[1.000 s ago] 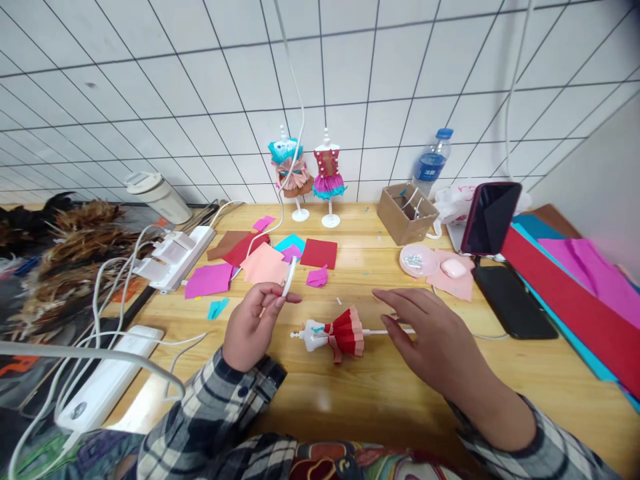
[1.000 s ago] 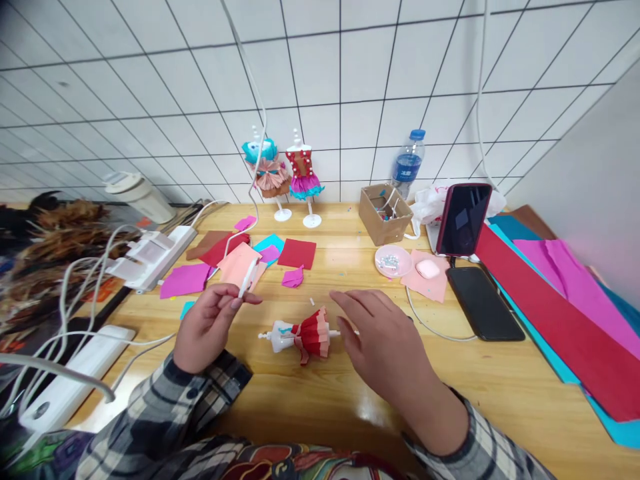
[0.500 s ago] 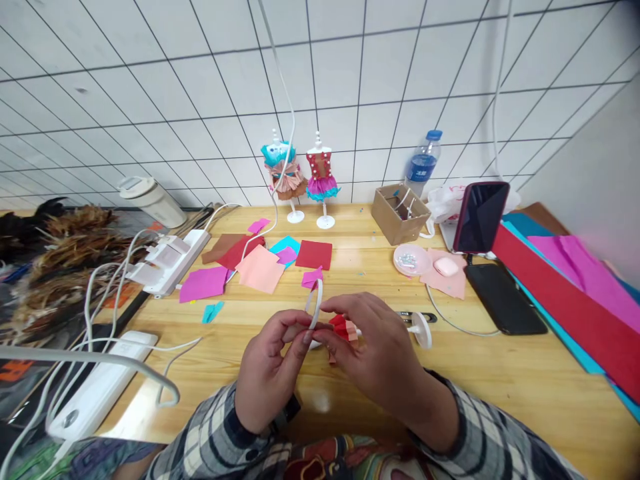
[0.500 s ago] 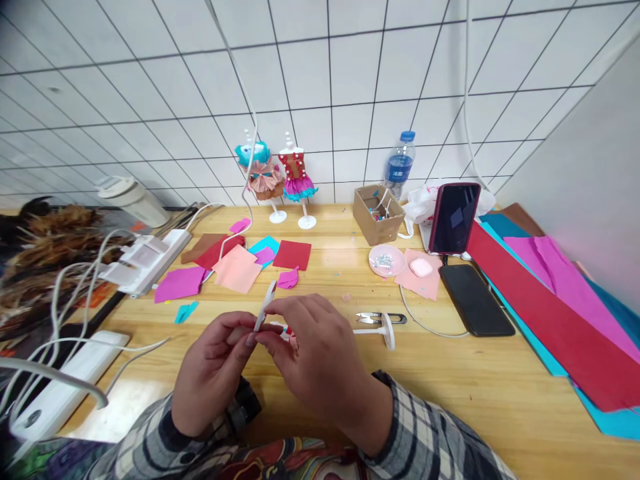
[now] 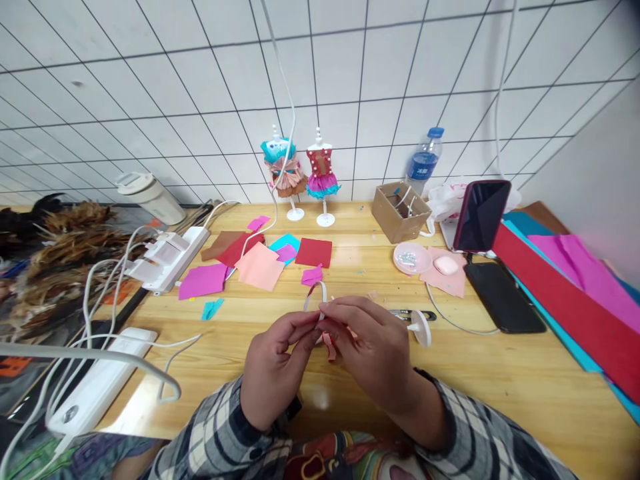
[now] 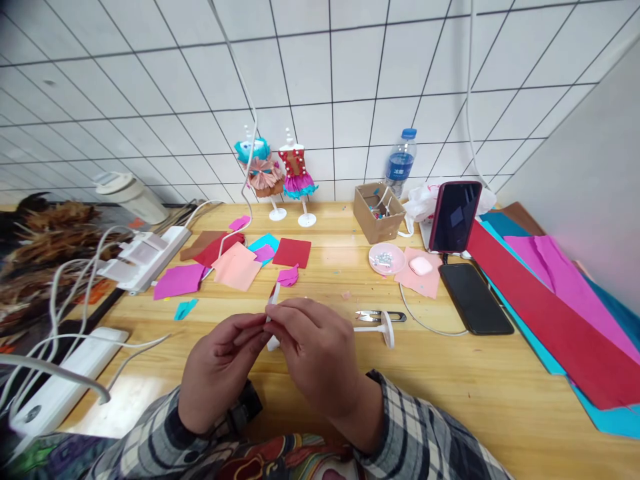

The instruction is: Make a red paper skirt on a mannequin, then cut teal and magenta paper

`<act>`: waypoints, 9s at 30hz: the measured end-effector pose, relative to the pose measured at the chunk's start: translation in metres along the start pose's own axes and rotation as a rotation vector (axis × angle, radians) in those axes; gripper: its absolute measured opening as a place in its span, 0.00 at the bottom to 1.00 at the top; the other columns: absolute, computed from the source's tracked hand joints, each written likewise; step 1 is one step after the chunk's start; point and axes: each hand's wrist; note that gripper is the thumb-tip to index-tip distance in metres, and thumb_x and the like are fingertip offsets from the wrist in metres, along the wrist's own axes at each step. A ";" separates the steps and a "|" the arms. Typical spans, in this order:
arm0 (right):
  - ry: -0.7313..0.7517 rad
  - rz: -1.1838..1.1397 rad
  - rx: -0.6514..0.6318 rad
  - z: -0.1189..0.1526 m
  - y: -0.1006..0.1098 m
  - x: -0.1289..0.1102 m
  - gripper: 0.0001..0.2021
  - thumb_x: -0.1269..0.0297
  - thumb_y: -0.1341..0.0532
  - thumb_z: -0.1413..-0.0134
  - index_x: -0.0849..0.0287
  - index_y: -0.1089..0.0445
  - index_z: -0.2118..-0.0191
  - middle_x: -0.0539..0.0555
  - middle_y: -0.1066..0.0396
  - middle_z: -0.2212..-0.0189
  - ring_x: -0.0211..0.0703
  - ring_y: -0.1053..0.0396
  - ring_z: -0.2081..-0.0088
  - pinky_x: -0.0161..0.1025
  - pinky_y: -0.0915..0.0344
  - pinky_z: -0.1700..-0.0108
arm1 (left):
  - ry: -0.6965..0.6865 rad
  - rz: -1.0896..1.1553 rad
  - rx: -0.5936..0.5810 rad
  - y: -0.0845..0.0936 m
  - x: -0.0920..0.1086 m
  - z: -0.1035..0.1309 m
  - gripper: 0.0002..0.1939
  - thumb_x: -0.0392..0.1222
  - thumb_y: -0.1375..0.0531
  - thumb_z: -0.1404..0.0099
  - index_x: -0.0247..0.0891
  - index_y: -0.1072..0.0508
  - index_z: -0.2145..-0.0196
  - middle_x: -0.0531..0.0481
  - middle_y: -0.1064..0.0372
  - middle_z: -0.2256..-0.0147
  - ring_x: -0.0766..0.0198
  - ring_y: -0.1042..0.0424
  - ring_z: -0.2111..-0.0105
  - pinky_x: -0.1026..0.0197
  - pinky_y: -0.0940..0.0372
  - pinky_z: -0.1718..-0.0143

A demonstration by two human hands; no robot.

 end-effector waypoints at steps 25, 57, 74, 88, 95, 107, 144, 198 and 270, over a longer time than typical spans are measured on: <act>-0.117 0.040 -0.186 -0.003 0.004 0.008 0.05 0.71 0.46 0.36 0.58 0.36 0.65 0.52 0.34 0.67 0.40 0.34 0.64 0.36 0.37 0.63 | -0.140 -0.377 -0.120 0.009 0.001 -0.011 0.10 0.42 0.45 0.33 0.41 0.24 0.60 0.49 0.23 0.66 0.60 0.26 0.66 0.62 0.35 0.62; -0.919 -0.736 -0.447 -0.011 0.015 0.017 0.11 0.56 0.37 0.49 0.57 0.38 0.69 0.43 0.32 0.82 0.32 0.36 0.82 0.30 0.39 0.78 | -0.176 -0.286 -0.319 0.014 0.008 -0.038 0.12 0.49 0.40 0.36 0.40 0.21 0.68 0.48 0.28 0.68 0.60 0.30 0.65 0.57 0.40 0.61; 0.243 0.275 -0.109 0.010 0.015 0.022 0.10 0.72 0.38 0.41 0.59 0.28 0.54 0.54 0.25 0.64 0.41 0.28 0.64 0.37 0.32 0.61 | 0.046 0.132 -0.226 -0.001 0.004 -0.025 0.14 0.45 0.44 0.31 0.45 0.18 0.65 0.48 0.27 0.53 0.57 0.31 0.50 0.56 0.40 0.45; -0.038 0.113 -0.276 0.005 0.012 0.022 0.05 0.70 0.39 0.43 0.56 0.25 0.63 0.51 0.24 0.66 0.39 0.28 0.66 0.35 0.35 0.66 | -0.450 -0.576 -0.105 0.002 0.011 -0.019 0.09 0.33 0.41 0.37 0.42 0.22 0.64 0.45 0.28 0.58 0.56 0.33 0.57 0.49 0.40 0.54; -0.192 -0.082 -0.196 0.002 0.009 0.017 0.04 0.71 0.38 0.44 0.57 0.25 0.67 0.51 0.25 0.71 0.38 0.29 0.68 0.34 0.33 0.65 | -0.426 -0.530 -0.036 -0.002 0.012 -0.018 0.05 0.34 0.40 0.37 0.42 0.23 0.66 0.48 0.30 0.66 0.59 0.34 0.64 0.54 0.41 0.60; -0.027 0.039 -0.235 0.014 0.005 0.016 0.08 0.67 0.42 0.37 0.58 0.26 0.60 0.54 0.25 0.66 0.40 0.28 0.64 0.37 0.31 0.61 | -0.345 -0.405 -0.036 -0.001 0.010 -0.018 0.06 0.34 0.40 0.38 0.38 0.23 0.71 0.48 0.30 0.70 0.61 0.33 0.67 0.57 0.38 0.64; -1.090 -0.858 -0.095 0.003 0.001 0.022 0.10 0.60 0.36 0.56 0.57 0.37 0.72 0.39 0.41 0.87 0.27 0.48 0.87 0.25 0.53 0.86 | -0.478 -0.104 -0.202 -0.005 0.021 -0.016 0.13 0.27 0.40 0.41 0.42 0.21 0.64 0.49 0.20 0.65 0.63 0.24 0.63 0.60 0.28 0.60; -0.006 -0.082 -0.074 0.007 0.027 -0.006 0.04 0.69 0.35 0.45 0.55 0.26 0.63 0.50 0.27 0.74 0.37 0.31 0.72 0.33 0.34 0.70 | -0.824 -0.400 0.045 0.011 0.017 -0.013 0.14 0.26 0.41 0.42 0.38 0.24 0.60 0.47 0.21 0.62 0.64 0.25 0.56 0.62 0.29 0.51; -1.034 -1.054 0.019 0.013 0.001 0.009 0.11 0.59 0.26 0.64 0.57 0.24 0.74 0.49 0.29 0.78 0.32 0.39 0.80 0.31 0.42 0.81 | -0.252 -0.120 -0.147 -0.007 0.027 -0.021 0.07 0.39 0.40 0.36 0.37 0.23 0.71 0.49 0.26 0.72 0.63 0.27 0.69 0.63 0.34 0.65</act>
Point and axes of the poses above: each hand's wrist, its own z-axis away from the middle knuckle, its own y-axis out of the back of the hand, x = y × z
